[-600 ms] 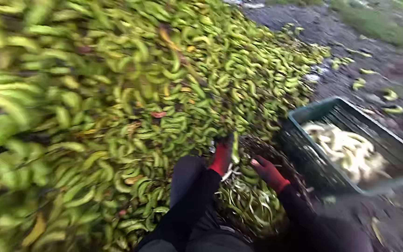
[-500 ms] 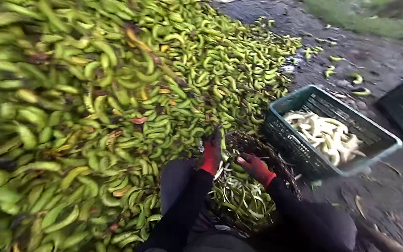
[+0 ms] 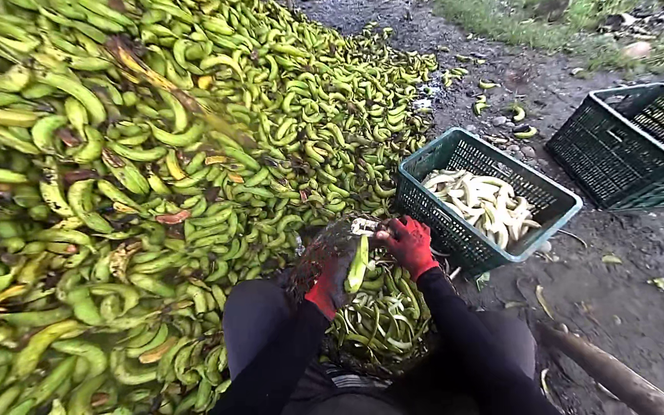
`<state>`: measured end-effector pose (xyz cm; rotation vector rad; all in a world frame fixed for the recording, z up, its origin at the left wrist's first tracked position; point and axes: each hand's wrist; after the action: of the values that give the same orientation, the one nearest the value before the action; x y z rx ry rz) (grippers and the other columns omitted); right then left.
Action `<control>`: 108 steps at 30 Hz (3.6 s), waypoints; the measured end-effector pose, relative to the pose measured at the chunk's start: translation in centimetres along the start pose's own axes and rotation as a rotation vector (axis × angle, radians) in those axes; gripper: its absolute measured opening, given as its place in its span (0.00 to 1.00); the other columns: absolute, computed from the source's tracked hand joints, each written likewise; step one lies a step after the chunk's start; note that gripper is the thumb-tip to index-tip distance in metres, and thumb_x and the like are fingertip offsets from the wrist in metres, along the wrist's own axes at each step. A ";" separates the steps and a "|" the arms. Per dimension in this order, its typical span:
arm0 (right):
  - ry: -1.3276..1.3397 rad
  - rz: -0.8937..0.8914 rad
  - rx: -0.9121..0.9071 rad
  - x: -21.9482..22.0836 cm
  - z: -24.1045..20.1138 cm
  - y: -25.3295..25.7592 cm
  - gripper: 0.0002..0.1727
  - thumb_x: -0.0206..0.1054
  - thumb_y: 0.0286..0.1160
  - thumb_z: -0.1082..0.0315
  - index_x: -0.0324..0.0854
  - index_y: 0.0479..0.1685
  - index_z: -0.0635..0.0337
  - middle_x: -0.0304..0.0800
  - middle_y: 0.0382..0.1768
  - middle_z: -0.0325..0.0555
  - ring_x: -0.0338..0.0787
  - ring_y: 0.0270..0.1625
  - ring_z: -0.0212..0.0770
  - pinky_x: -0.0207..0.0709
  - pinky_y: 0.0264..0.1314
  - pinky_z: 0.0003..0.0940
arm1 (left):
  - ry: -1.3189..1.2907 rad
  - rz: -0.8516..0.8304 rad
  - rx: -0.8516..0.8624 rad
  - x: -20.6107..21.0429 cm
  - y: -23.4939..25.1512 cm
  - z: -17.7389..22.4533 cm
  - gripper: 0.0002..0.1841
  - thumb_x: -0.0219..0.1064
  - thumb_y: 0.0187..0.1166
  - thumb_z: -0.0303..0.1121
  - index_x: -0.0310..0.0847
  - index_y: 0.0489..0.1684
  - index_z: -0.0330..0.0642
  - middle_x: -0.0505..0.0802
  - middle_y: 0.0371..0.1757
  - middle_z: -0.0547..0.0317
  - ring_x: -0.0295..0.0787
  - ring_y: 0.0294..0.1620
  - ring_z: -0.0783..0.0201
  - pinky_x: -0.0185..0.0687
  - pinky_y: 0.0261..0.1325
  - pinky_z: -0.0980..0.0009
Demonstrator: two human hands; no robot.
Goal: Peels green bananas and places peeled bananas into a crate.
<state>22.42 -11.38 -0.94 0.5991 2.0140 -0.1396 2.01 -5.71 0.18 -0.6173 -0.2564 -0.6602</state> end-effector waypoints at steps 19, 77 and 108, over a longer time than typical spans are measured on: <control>0.058 -0.178 0.000 0.8 -2.8 -1.7 0.34 0.50 0.82 0.35 0.86 0.66 0.49 0.86 0.65 0.61 0.85 0.68 0.61 0.69 0.73 0.66 | 0.096 0.251 0.361 0.3 3.3 0.9 0.28 0.36 0.96 0.50 0.67 0.82 0.42 0.85 0.68 0.47 0.84 0.65 0.60 0.82 0.67 0.60; 0.035 -0.100 -0.083 -0.3 -2.6 -1.6 0.33 0.50 0.82 0.35 0.88 0.65 0.47 0.88 0.63 0.58 0.86 0.67 0.60 0.70 0.71 0.66 | 0.416 0.338 0.299 1.2 1.3 3.5 0.32 0.35 0.95 0.53 0.73 0.77 0.39 0.87 0.66 0.44 0.85 0.65 0.57 0.82 0.68 0.56; 0.023 0.031 -0.275 -0.6 -3.0 -3.4 0.32 0.53 0.80 0.33 0.91 0.57 0.46 0.91 0.56 0.57 0.88 0.62 0.59 0.71 0.71 0.66 | -0.050 0.145 0.378 1.6 1.0 0.9 0.22 0.42 0.96 0.43 0.72 0.74 0.41 0.87 0.56 0.52 0.86 0.52 0.65 0.85 0.55 0.65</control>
<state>18.70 -13.54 0.55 0.4570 2.0001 0.1618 3.85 -5.36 1.09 -0.2867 -0.3686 -0.4408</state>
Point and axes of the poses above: each hand's wrist, its own y-axis towards the middle knuckle, its own x-axis out of the palm, z = x × y
